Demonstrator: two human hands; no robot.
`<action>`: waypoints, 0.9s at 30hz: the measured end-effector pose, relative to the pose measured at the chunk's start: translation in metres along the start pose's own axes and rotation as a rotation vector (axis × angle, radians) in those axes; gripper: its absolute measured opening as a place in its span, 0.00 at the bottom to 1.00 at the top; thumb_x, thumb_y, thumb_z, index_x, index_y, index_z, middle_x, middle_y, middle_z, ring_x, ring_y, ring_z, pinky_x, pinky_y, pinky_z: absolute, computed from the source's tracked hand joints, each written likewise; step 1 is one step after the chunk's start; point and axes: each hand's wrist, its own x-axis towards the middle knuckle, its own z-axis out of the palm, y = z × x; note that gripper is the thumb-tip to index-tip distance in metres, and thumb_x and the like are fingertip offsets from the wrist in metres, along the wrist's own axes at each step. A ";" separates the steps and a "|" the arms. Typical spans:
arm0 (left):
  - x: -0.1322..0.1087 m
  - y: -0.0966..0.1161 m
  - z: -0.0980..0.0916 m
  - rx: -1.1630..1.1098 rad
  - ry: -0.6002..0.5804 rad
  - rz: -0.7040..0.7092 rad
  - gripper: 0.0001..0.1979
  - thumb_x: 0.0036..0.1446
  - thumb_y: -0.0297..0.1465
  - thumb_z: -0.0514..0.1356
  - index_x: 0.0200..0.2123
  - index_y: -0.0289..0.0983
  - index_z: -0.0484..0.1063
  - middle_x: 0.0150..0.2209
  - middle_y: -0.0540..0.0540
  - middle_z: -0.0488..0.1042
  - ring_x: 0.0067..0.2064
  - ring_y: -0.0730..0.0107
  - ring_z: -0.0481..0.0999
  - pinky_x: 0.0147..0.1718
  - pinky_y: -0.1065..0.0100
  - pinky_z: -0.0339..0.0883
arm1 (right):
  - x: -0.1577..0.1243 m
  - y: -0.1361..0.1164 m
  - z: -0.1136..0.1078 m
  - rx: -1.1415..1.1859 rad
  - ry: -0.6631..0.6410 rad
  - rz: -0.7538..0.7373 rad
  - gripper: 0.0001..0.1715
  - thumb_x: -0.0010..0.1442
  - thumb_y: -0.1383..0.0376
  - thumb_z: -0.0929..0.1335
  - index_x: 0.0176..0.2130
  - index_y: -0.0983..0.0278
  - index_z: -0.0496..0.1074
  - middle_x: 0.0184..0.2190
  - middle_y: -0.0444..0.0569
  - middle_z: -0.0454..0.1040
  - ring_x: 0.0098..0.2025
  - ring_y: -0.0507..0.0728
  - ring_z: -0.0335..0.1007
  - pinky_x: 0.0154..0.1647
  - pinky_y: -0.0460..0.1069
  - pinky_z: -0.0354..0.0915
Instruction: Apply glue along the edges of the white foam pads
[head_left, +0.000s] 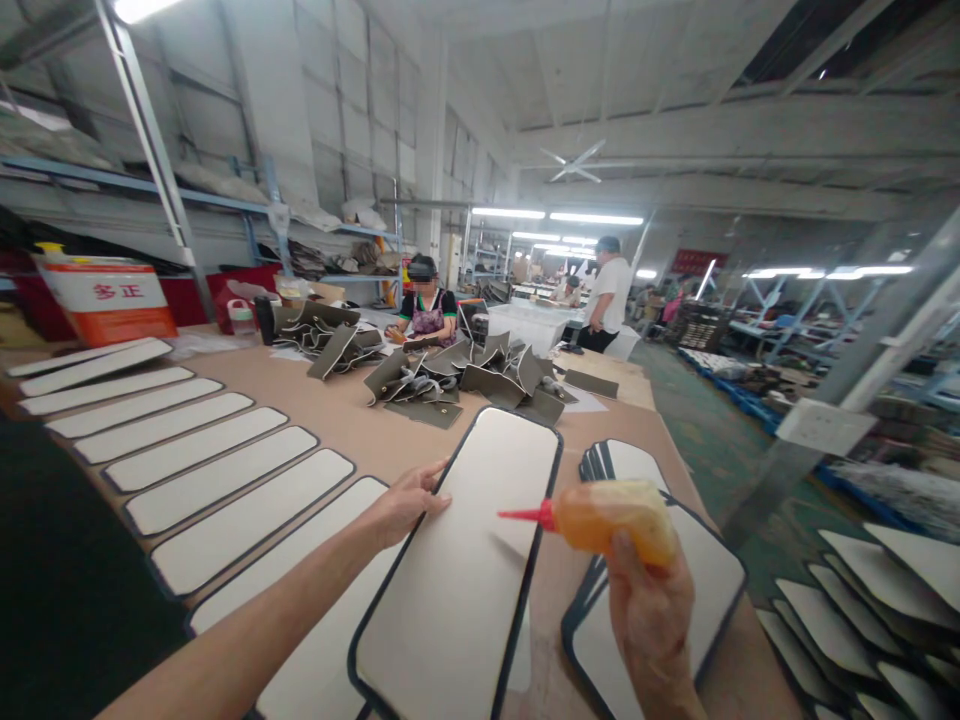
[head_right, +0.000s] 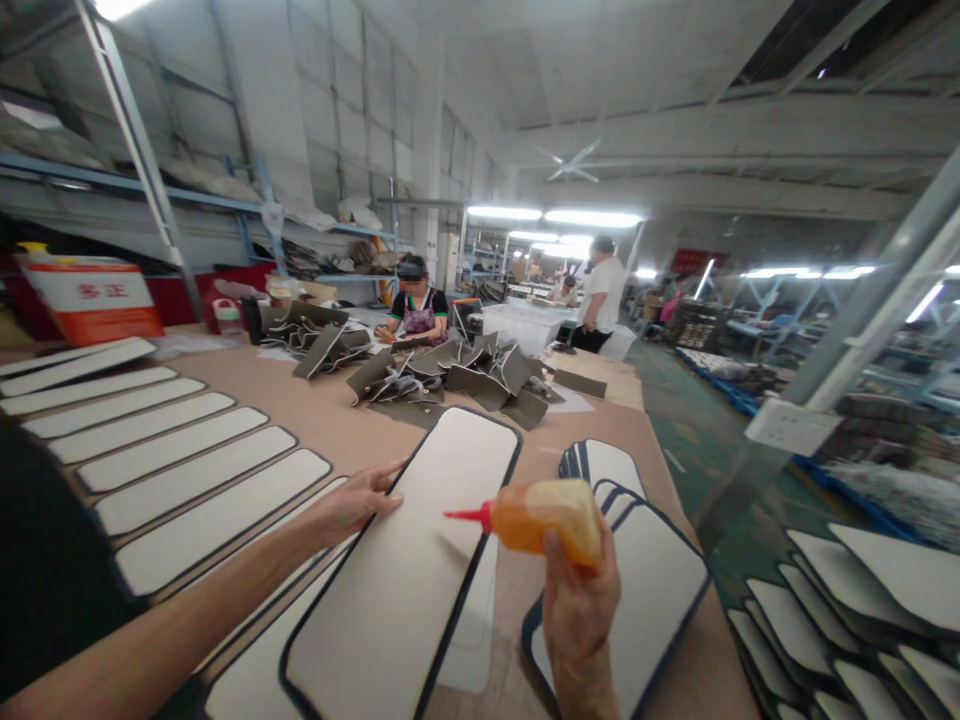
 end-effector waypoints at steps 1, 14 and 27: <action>-0.002 -0.001 0.004 0.006 -0.018 -0.001 0.40 0.37 0.22 0.62 0.58 0.36 0.59 0.40 0.44 0.77 0.37 0.62 0.76 0.34 0.67 0.68 | 0.013 0.000 0.008 0.009 0.017 -0.032 0.29 0.44 0.61 0.74 0.46 0.64 0.68 0.40 0.49 0.71 0.40 0.57 0.68 0.47 0.55 0.64; -0.024 0.044 -0.081 -0.014 0.549 0.195 0.38 0.43 0.14 0.58 0.60 0.34 0.55 0.27 0.49 0.75 0.24 0.76 0.72 0.27 0.74 0.68 | 0.001 -0.023 0.009 0.134 0.070 -0.022 0.19 0.47 0.64 0.72 0.41 0.65 0.72 0.42 0.50 0.73 0.43 0.58 0.69 0.49 0.55 0.64; -0.009 -0.160 0.009 0.596 0.376 -0.205 0.37 0.42 0.22 0.57 0.59 0.30 0.54 0.36 0.47 0.67 0.33 0.71 0.69 0.31 0.74 0.62 | 0.017 -0.046 -0.072 0.042 0.393 0.138 0.21 0.43 0.64 0.74 0.40 0.55 0.74 0.56 0.46 0.64 0.62 0.65 0.48 0.63 0.63 0.44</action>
